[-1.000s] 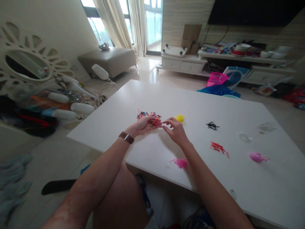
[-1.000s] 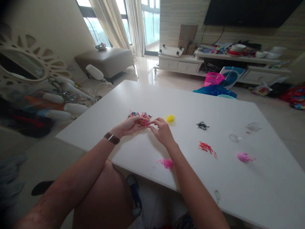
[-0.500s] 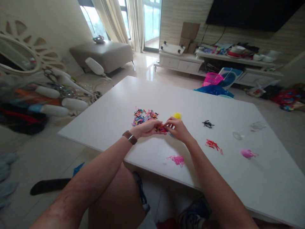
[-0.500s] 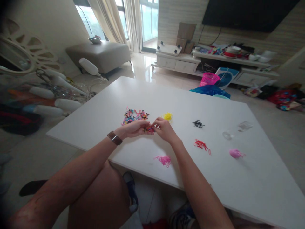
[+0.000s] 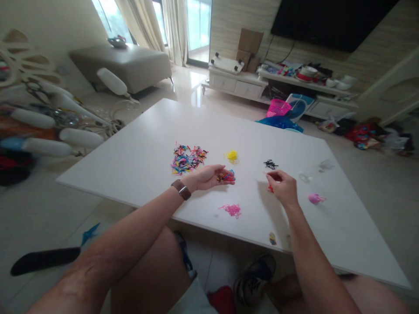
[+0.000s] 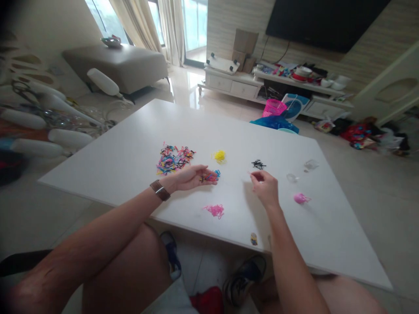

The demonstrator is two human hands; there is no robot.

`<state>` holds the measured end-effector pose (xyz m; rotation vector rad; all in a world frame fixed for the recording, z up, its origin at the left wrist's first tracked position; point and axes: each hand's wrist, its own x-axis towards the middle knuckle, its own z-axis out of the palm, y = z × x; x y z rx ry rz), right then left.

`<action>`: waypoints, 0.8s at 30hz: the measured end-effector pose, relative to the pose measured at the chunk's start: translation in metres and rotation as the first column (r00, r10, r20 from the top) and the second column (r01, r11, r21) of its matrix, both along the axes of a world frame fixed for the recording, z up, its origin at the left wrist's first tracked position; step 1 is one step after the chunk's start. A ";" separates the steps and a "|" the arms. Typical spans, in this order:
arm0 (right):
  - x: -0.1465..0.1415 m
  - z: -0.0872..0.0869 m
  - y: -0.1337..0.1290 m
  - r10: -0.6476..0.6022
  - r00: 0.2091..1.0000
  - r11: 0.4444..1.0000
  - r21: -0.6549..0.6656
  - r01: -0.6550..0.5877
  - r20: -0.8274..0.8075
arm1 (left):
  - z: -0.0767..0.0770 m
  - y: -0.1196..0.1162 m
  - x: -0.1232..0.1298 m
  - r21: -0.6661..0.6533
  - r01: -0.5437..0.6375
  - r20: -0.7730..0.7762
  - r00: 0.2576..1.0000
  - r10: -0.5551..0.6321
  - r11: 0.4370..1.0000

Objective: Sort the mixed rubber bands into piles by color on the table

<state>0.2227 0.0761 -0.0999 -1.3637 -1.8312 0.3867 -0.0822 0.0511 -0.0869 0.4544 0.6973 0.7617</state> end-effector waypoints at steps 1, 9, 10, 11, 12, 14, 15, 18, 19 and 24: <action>0.022 -0.005 -0.003 -0.054 0.998 0.999 0.006 0.054 0.034 | 0.000 -0.002 0.006 -0.002 0.005 0.013 1.000 -0.005 1.000; 0.047 -0.010 -0.038 -0.092 0.987 0.993 0.092 0.080 0.135 | -0.001 -0.021 0.041 -0.010 0.011 0.033 0.999 -0.011 1.000; 0.034 -0.005 -0.043 -0.025 0.991 0.996 0.083 0.014 0.129 | -0.001 -0.022 0.043 -0.013 0.016 0.036 0.999 -0.015 1.000; 0.020 0.001 -0.048 0.067 0.989 0.995 0.064 -0.076 0.130 | -0.001 -0.024 0.044 -0.016 0.021 0.040 0.999 -0.020 1.000; 0.007 0.007 -0.053 0.151 0.979 0.986 0.051 -0.159 0.134 | -0.002 -0.025 0.045 -0.017 0.025 0.045 0.999 -0.024 1.000; -0.017 0.016 -0.061 0.298 0.944 0.953 0.013 -0.303 0.143 | -0.004 -0.026 0.046 -0.015 0.033 0.052 0.998 -0.032 0.999; -0.026 0.019 -0.063 0.356 0.923 0.933 -0.006 -0.359 0.146 | -0.005 -0.026 0.046 -0.015 0.036 0.052 0.998 -0.035 0.999; -0.040 0.023 -0.065 0.451 0.881 0.892 -0.051 -0.448 0.146 | -0.008 -0.027 0.047 -0.022 0.043 0.046 0.998 -0.042 0.999; -0.042 0.023 -0.065 0.460 0.876 0.888 -0.059 -0.457 0.146 | -0.009 -0.026 0.047 -0.025 0.048 0.047 0.998 -0.047 0.999; -0.043 0.020 -0.064 0.461 0.870 0.887 -0.054 -0.459 0.175 | -0.012 -0.026 0.047 -0.032 0.073 0.060 0.996 -0.071 0.997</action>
